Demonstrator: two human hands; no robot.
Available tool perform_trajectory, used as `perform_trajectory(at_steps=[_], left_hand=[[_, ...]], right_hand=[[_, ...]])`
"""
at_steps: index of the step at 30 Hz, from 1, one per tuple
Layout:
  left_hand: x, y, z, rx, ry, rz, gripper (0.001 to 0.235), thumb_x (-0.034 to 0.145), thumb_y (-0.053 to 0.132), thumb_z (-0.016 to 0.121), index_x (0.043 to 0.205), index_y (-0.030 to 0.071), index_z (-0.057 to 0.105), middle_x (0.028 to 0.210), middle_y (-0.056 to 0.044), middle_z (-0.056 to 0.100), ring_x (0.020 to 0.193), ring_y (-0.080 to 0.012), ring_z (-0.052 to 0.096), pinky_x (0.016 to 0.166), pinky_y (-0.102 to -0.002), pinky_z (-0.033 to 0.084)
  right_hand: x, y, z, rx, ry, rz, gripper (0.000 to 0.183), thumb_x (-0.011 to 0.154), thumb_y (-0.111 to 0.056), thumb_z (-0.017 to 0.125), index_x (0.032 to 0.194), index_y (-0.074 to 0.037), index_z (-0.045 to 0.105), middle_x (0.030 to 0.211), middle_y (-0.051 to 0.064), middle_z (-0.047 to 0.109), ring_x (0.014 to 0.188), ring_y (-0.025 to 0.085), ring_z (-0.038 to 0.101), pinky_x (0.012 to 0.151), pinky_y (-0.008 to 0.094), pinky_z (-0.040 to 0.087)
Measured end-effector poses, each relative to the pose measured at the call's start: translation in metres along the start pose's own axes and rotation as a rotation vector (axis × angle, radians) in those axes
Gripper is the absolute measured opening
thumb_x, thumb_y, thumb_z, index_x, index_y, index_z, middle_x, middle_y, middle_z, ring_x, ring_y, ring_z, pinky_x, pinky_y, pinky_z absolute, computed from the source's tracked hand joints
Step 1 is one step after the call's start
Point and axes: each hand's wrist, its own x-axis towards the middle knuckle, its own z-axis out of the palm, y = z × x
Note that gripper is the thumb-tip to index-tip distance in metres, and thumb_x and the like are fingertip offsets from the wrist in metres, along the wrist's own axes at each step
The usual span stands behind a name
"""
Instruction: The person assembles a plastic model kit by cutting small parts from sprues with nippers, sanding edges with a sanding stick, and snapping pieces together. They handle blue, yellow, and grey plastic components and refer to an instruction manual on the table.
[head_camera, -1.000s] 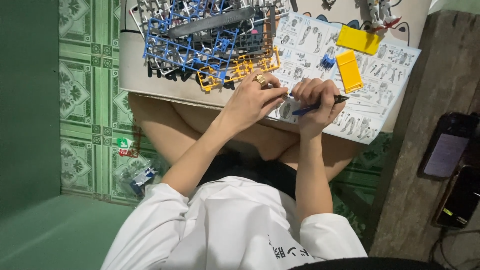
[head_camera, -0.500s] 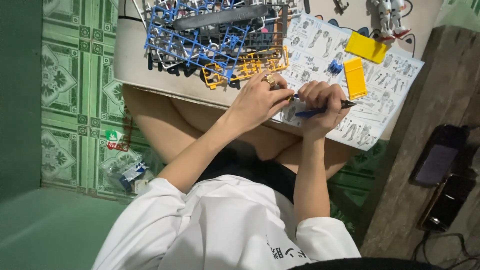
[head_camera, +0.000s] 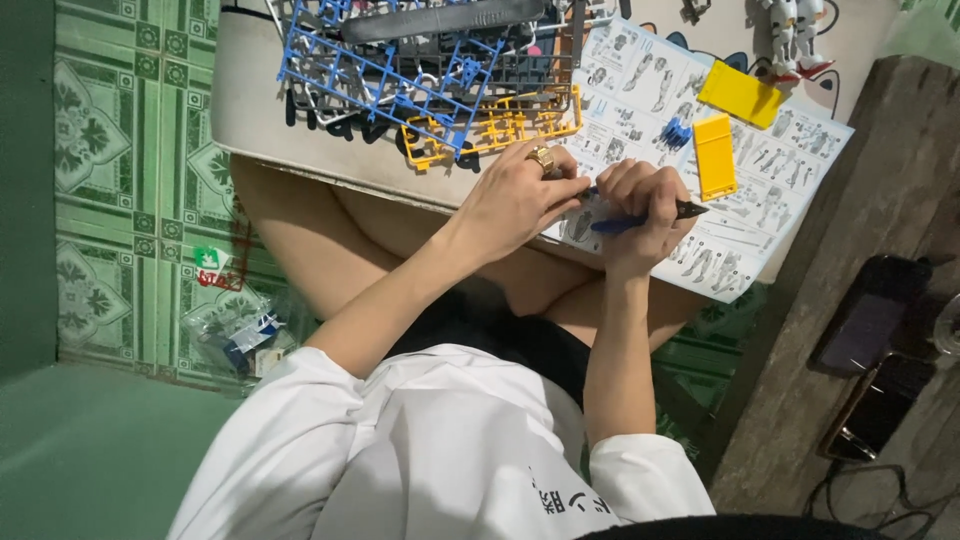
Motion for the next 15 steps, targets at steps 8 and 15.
perform_trajectory(at_steps=[8,15], left_hand=[[-0.003,0.003,0.000,0.018,0.034,-0.008,0.014,0.090,0.022,0.060,0.099,0.011,0.063,0.092,-0.003,0.055,0.087,-0.0222,0.057,0.079,-0.034,0.046],[-0.003,-0.001,0.009,-0.006,-0.004,-0.046,0.021,0.081,0.017,0.071,0.099,0.010,0.064,0.094,-0.005,0.052,0.088,-0.0238,0.058,0.079,-0.037,0.047]], right_hand=[[0.001,-0.006,0.000,0.092,0.026,-0.017,0.038,0.098,-0.026,0.029,0.062,-0.012,0.031,0.048,0.000,0.024,0.044,0.015,0.032,0.048,0.028,0.036],[0.001,-0.003,0.002,0.069,-0.024,-0.055,0.039,0.098,-0.024,0.033,0.062,-0.010,0.033,0.047,0.003,0.029,0.043,0.017,0.037,0.048,0.030,0.038]])
